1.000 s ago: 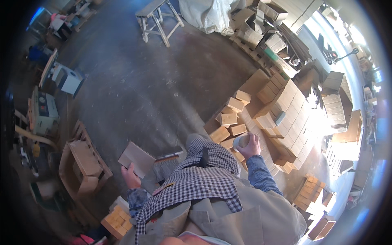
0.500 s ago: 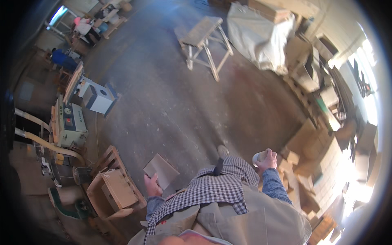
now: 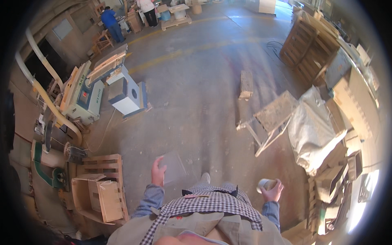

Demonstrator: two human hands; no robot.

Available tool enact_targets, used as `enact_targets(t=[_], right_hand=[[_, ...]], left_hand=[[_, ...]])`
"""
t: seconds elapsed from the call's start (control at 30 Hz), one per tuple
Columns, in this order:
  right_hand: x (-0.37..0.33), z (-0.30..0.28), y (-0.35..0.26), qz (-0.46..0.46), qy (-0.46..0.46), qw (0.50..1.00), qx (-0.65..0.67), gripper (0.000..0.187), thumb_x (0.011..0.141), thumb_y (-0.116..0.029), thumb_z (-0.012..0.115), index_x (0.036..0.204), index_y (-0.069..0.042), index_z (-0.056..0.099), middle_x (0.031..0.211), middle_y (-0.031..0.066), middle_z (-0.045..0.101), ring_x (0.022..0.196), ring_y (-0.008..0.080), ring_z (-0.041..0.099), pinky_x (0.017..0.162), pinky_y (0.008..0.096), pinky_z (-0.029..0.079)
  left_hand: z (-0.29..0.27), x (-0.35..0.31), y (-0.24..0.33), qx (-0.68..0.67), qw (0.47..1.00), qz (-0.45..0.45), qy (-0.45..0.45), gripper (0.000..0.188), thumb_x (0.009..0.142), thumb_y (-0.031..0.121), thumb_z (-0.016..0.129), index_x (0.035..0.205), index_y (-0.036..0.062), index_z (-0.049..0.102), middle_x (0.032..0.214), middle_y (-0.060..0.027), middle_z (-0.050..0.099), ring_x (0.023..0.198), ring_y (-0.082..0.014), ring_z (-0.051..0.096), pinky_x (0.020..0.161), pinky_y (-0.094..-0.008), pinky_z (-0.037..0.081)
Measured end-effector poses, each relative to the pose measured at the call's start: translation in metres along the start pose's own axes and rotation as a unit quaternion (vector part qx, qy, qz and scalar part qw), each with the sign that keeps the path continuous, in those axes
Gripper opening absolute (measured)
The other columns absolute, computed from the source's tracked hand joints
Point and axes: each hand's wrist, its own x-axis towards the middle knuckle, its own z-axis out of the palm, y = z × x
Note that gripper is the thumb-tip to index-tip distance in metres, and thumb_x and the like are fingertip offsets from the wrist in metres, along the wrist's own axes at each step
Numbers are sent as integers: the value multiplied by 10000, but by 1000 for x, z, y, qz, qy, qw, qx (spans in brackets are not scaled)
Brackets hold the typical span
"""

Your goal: The person sands a wooden block, walks to a workbench, and handles a small container and gloves. They then sit on the floor, pick up wooden blocks, and use a small tool to work on them. The person places the blocks on a table and continues handling them.

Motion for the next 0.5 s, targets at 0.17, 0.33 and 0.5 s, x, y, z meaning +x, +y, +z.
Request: enact_targets(t=[0.17, 0.33, 0.5], right_hand=[[92, 45, -97, 38, -25, 999, -29, 895, 584, -296, 895, 1355, -104, 481, 1269, 197, 524, 1203, 414, 543, 1040, 499, 491], [262, 134, -177, 60, -90, 994, -19, 919, 587, -330, 886, 1368, -93, 464, 1274, 219, 524, 1203, 443, 532, 1021, 533, 490], [481, 212, -275, -47, -138, 989, -13, 926, 586, -343, 886, 1363, -70, 465, 1246, 233, 547, 1225, 454, 515, 1019, 542, 476]], left_hand=[[115, 215, 80, 49, 991, 96, -79, 344, 894, 31, 620, 1221, 10, 726, 1228, -103, 733, 1167, -203, 656, 1014, -332, 508], [220, 372, 134, 93, 986, 108, -86, 358, 897, 66, 723, 1252, 20, 708, 1248, -94, 718, 1186, -190, 645, 1035, -336, 500], [266, 491, 164, 140, 990, 20, -10, 372, 866, 101, 751, 1228, 21, 720, 1223, -130, 738, 1167, -211, 669, 1030, -356, 506]])
